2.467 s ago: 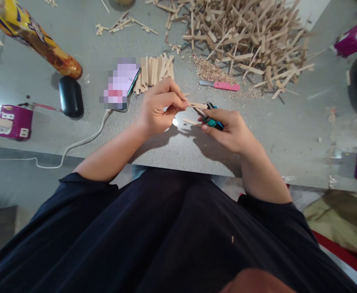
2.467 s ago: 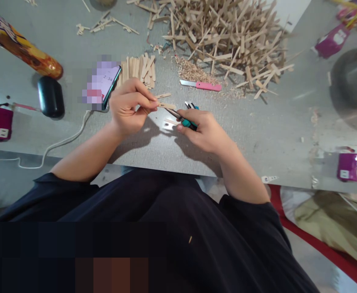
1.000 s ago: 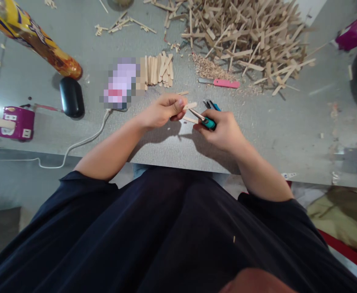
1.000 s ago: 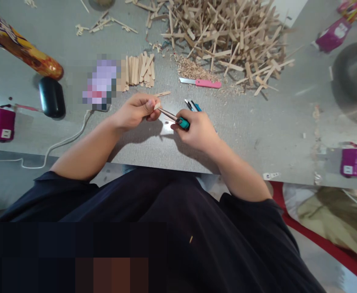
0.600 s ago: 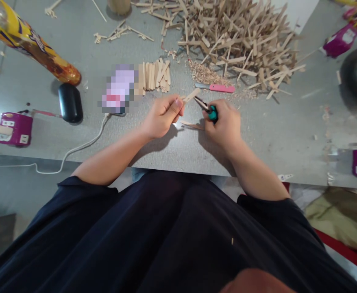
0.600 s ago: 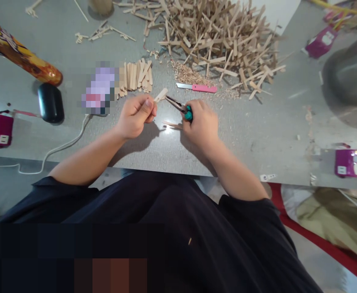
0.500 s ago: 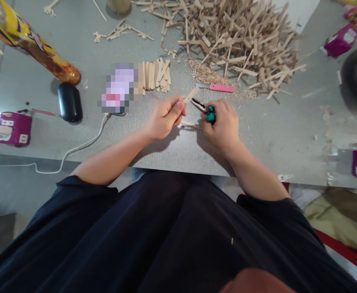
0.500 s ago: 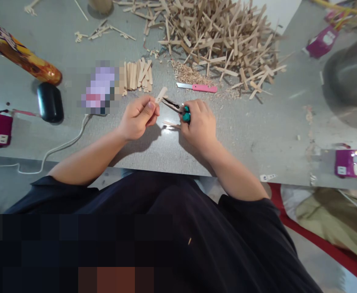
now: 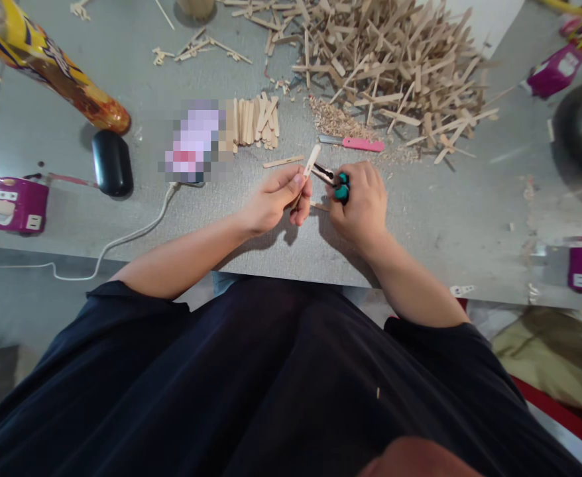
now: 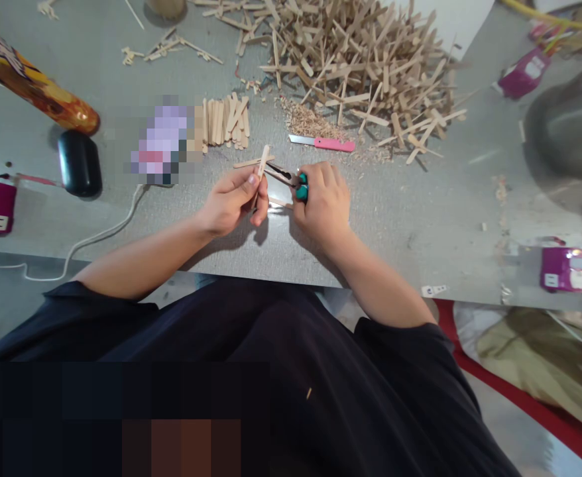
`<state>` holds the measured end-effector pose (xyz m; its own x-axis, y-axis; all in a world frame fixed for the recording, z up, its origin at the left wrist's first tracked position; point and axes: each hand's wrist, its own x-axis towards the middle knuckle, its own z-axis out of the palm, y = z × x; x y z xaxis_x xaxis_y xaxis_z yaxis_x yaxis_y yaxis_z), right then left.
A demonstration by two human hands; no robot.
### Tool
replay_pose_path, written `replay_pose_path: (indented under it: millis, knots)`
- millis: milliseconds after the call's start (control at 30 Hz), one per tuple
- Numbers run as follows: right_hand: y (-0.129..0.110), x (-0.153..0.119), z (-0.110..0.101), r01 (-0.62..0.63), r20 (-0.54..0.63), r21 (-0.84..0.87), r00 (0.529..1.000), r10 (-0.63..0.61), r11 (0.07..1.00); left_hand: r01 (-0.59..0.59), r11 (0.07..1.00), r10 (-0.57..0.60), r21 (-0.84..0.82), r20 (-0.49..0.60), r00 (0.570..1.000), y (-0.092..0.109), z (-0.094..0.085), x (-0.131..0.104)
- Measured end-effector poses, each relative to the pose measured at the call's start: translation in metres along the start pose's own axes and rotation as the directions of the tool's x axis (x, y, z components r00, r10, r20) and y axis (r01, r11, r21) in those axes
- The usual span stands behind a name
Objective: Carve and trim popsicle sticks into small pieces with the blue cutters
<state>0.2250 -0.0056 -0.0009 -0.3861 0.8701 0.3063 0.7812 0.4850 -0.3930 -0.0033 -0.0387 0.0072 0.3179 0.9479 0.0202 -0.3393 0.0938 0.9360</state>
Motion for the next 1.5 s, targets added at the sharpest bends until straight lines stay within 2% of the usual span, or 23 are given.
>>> replay_pose_path:
  millis: [200,400,500,633,733,800,900,1000,1133,1367,1500]
  knots:
    - [-0.004,-0.004,0.006,-0.018,0.006,-0.016,1.000,0.018,1.000,0.032,0.992,-0.026,-0.120,0.054,0.998,-0.004,0.007,-0.004]
    - [-0.009,-0.009,0.021,-0.032,-0.150,-0.150,0.989,0.009,0.988,0.169,0.955,-0.154,-0.242,0.080,0.985,-0.009,0.016,-0.011]
    - [-0.011,-0.010,0.022,-0.049,-0.153,-0.159,0.988,0.025,0.986,0.205,0.940,-0.194,-0.273,0.067,0.979,-0.009,0.020,-0.012]
    - [-0.006,-0.007,0.014,-0.024,-0.046,-0.102,0.999,0.019,0.994,0.187,0.960,-0.179,-0.207,0.057,0.982,-0.006,0.015,-0.009]
    - [0.001,-0.004,0.008,-0.005,0.002,-0.044,1.000,0.005,0.999,0.146,0.988,-0.146,-0.040,0.021,0.989,0.001,0.003,-0.002]
    - [0.004,-0.002,0.005,0.002,0.014,-0.012,1.000,-0.002,1.000,0.053,0.996,-0.048,0.076,-0.059,0.997,0.007,-0.006,0.005]
    - [0.004,0.001,0.002,-0.004,0.075,0.026,0.997,0.002,1.000,-0.080,0.983,0.114,0.166,-0.210,0.971,0.014,-0.018,0.015]
    - [0.000,0.003,0.000,-0.014,0.147,0.065,0.989,0.004,0.998,-0.121,0.967,0.172,0.225,-0.223,0.960,0.017,-0.026,0.022]
    - [-0.007,0.003,-0.002,-0.045,0.203,0.128,0.979,0.018,0.991,-0.061,0.965,0.117,0.257,-0.208,0.971,0.018,-0.028,0.023]
    - [-0.002,0.006,-0.005,-0.121,0.106,0.112,0.988,0.110,0.986,0.077,0.989,-0.040,0.125,-0.272,0.961,0.014,-0.022,0.022]
    - [0.005,0.010,-0.008,-0.096,0.133,0.080,0.987,0.085,0.992,0.071,0.991,-0.035,0.113,-0.292,0.956,0.016,-0.018,0.020]
